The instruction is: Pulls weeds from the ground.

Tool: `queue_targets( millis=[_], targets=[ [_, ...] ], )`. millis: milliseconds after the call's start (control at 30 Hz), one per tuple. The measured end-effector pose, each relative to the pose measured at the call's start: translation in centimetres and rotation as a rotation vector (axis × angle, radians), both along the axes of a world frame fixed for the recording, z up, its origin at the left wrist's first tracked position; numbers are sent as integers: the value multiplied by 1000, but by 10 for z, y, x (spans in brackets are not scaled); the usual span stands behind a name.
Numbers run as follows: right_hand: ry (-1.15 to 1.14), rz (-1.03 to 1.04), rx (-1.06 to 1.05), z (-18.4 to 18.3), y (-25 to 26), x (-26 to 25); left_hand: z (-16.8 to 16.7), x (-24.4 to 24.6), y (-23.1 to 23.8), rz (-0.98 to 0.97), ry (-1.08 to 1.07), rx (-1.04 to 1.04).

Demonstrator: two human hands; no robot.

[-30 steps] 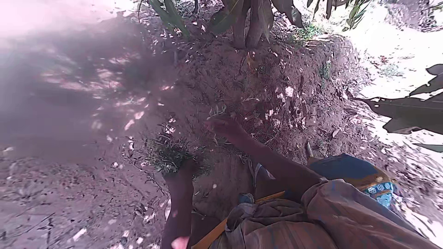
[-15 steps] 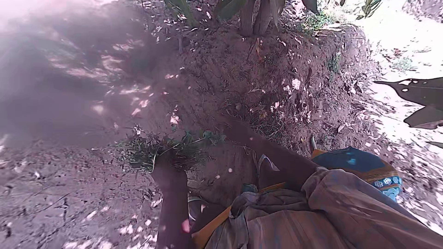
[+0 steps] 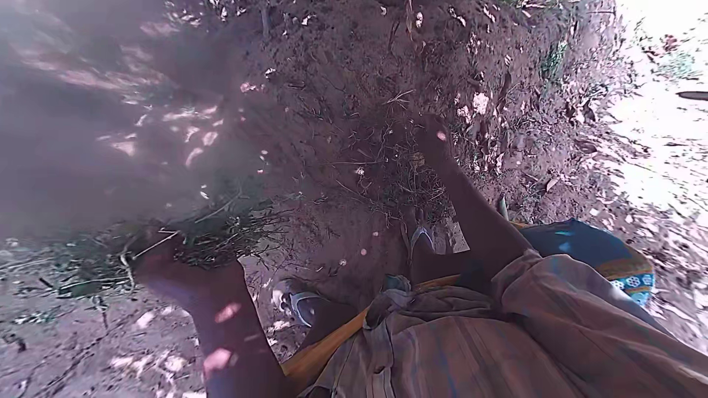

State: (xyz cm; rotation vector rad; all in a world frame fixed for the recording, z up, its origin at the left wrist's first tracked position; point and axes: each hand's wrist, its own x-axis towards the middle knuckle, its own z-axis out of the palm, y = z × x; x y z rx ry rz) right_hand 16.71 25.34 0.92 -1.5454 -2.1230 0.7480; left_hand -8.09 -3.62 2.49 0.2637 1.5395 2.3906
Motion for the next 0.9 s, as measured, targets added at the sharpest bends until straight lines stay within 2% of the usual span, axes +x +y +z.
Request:
queue_targets(
  millis=[100,200,233,333,433,500,567,667,733,800,833,900],
  targets=[
    [130,-58,142,15,4,2,1,-4,-3,86,-6,-61],
    [184,-66,193,14,1,5,5,-6,-10,284,2,-244],
    [162,-58,148,10,1,6,6,-8,-17,307,32,-317],
    [-10,15,-169,3,3,15,10,-18,-31,427,81,-465],
    [-162,83,-241,18,-5,6,11,-26,-31,502,92,-412],
    [-176,192,-227,17,-10,-5,14,-17,-27,446,70,-465],
    [-180,348,-270,4,-17,-14,5,-18,-23,343,60,-389],
    [-375,473,-386,-31,-36,-15,0,-15,-17,181,-51,-316],
    [-508,387,-465,-59,-47,-4,3,-7,-14,119,-61,-356],
    [-529,284,-486,-72,-49,5,8,1,-12,71,-45,-397],
    [-482,225,-463,-69,-47,4,10,2,-9,61,-48,-386],
    [-246,129,-418,-54,-37,-5,7,1,-6,76,-67,-330]
  ],
)
